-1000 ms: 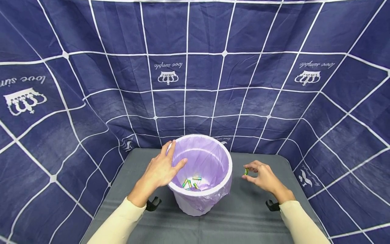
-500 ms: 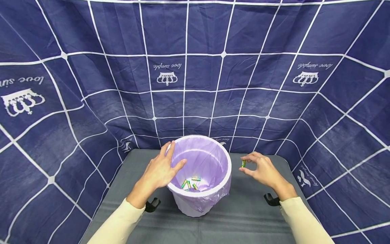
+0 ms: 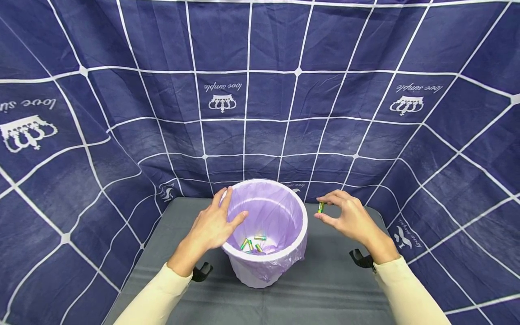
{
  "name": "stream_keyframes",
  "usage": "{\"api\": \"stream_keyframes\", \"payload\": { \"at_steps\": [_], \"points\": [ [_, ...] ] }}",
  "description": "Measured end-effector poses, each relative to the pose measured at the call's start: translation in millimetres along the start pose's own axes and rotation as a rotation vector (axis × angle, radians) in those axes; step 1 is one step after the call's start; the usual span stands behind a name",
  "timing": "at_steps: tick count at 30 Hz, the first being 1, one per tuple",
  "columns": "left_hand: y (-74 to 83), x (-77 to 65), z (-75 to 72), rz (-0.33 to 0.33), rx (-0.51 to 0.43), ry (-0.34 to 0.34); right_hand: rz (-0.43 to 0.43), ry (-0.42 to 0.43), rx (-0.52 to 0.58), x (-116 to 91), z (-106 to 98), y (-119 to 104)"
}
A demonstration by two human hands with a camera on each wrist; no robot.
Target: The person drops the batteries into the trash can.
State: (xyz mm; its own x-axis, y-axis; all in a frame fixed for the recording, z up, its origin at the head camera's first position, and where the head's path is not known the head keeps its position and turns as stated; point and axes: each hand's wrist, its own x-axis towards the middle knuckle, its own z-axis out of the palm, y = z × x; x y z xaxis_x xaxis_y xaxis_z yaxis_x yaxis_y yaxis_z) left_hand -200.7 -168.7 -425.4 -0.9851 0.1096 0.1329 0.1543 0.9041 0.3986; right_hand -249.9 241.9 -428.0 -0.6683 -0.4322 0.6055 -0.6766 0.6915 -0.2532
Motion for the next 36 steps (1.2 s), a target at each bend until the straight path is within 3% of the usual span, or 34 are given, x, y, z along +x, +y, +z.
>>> {"api": "stream_keyframes", "payload": {
  "at_steps": [14,36],
  "points": [
    [-1.0,0.9,0.4,0.0,-0.006,0.007,0.041,0.031,0.002,29,-21,-43],
    [-0.8,-0.3,1.0,0.013,0.005,0.018,0.065,-0.074,0.051,41,-20,-82]
  ]
}}
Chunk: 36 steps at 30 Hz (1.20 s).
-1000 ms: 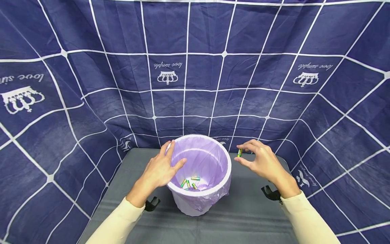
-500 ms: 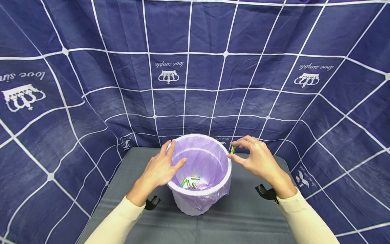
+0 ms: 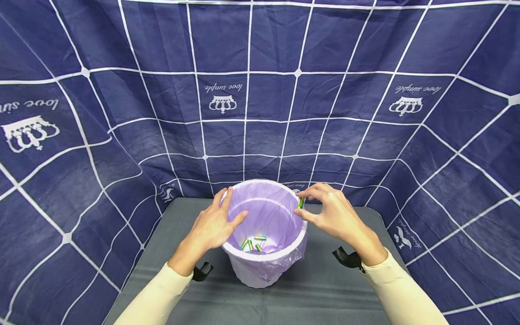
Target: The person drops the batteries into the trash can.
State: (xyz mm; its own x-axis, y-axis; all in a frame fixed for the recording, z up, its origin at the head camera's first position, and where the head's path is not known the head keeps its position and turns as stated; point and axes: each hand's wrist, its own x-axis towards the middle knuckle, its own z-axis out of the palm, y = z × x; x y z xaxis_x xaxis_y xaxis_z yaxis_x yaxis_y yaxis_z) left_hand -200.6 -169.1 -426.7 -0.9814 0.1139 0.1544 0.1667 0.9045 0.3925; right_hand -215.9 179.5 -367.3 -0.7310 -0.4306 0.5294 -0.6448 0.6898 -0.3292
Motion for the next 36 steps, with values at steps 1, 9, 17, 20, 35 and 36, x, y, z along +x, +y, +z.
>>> {"api": "stream_keyframes", "payload": {
  "at_steps": [1,9,17,20,35,36],
  "points": [
    [-0.1,-0.2,0.0,0.0,-0.001,0.0,-0.001,-0.002,0.002,0,1,-1],
    [0.0,-0.8,0.6,-0.002,-0.001,0.001,0.003,-0.017,0.024,0,4,-3],
    [-0.7,-0.3,1.2,-0.005,0.0,0.0,0.015,-0.032,0.021,0,6,-4],
    [-0.8,-0.1,0.7,-0.007,-0.001,-0.002,0.027,-0.045,0.02,-1,6,-3],
    [1.5,-0.2,0.2,-0.018,-0.004,-0.013,0.007,-0.008,0.025,-11,2,7],
    [1.5,-0.2,0.0,-0.018,-0.004,-0.014,0.006,-0.002,0.029,-12,1,9]
  ]
}}
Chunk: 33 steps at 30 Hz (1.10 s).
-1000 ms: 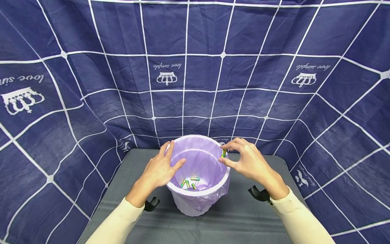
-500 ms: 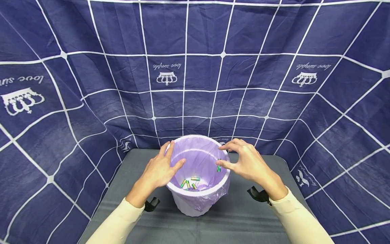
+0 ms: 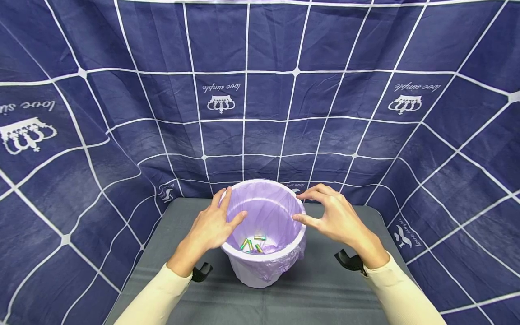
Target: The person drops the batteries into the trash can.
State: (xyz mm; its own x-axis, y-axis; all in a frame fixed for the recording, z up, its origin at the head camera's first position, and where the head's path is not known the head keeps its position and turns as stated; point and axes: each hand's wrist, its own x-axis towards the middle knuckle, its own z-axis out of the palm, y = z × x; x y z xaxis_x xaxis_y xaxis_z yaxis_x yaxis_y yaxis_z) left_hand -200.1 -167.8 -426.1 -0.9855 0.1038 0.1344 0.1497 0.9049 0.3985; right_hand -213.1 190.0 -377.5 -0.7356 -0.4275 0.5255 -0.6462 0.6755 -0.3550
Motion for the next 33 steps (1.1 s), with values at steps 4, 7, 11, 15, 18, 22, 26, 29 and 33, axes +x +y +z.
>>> {"api": "stream_keyframes", "payload": {
  "at_steps": [4,7,11,15,18,22,26,29,33],
  "points": [
    [-0.9,0.2,-0.6,0.003,0.001,-0.004,-0.006,0.026,0.01,-4,-3,6],
    [-1.3,0.7,-0.9,0.003,0.0,-0.004,-0.014,0.053,0.007,-7,-5,14],
    [-1.2,0.5,-1.5,-0.003,-0.005,-0.004,-0.016,0.088,0.003,-14,-9,27],
    [-1.2,0.4,-1.7,-0.004,-0.008,-0.003,0.012,0.098,-0.004,-23,-14,43],
    [-1.7,0.8,-1.5,0.0,-0.005,0.001,0.035,0.099,-0.01,-30,-19,54],
    [-1.6,1.2,-1.3,-0.001,-0.005,0.004,0.055,0.093,-0.024,-41,-23,69],
    [-1.0,0.9,-1.0,-0.004,-0.01,0.0,0.092,0.078,-0.043,-57,-26,87],
    [-1.1,0.9,-0.6,-0.002,-0.01,0.0,0.129,0.061,-0.05,-71,-27,101],
    [-0.4,0.9,0.1,0.002,-0.013,0.009,0.2,0.021,-0.066,-92,-29,122]
  ]
}}
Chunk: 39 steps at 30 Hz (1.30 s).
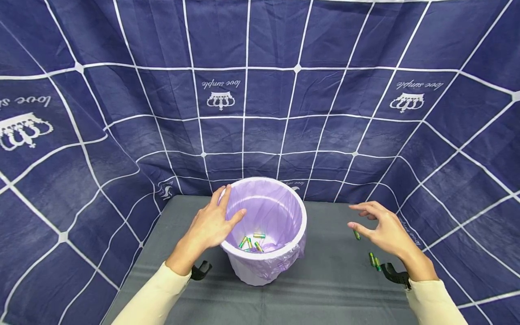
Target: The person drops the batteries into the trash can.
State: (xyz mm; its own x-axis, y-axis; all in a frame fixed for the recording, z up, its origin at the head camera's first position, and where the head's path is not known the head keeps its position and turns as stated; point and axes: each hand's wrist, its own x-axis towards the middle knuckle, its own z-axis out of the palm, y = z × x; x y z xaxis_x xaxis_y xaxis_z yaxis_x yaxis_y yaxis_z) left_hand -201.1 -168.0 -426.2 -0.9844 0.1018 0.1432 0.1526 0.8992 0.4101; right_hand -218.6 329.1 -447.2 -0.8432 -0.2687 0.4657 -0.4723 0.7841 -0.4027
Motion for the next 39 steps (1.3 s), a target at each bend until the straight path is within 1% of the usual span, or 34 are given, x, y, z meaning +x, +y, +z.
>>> {"api": "stream_keyframes", "payload": {
  "at_steps": [4,13,19,24,29,32,36,39],
  "points": [
    [0.3,0.3,0.1,0.0,0.0,0.002,0.067,-0.057,-0.009,-16,1,26],
    [0.6,0.0,-0.6,-0.003,0.002,-0.005,0.209,-0.191,0.015,-54,9,79],
    [0.3,-0.4,-1.3,0.001,0.001,0.003,0.327,-0.256,0.044,-81,20,111],
    [0.7,-0.4,-1.4,0.0,0.002,0.0,0.38,-0.298,0.089,-102,33,135],
    [0.6,-0.9,-1.3,-0.003,0.003,-0.005,0.449,-0.372,0.153,-119,47,151],
    [0.2,-1.0,-0.9,-0.01,0.004,-0.008,0.47,-0.403,0.185,-127,55,156],
    [0.6,-1.0,-0.2,-0.01,0.007,-0.008,0.497,-0.407,0.222,-135,65,161],
    [0.7,-0.9,0.3,-0.008,0.008,-0.005,0.51,-0.396,0.221,-138,71,166]
  ]
}}
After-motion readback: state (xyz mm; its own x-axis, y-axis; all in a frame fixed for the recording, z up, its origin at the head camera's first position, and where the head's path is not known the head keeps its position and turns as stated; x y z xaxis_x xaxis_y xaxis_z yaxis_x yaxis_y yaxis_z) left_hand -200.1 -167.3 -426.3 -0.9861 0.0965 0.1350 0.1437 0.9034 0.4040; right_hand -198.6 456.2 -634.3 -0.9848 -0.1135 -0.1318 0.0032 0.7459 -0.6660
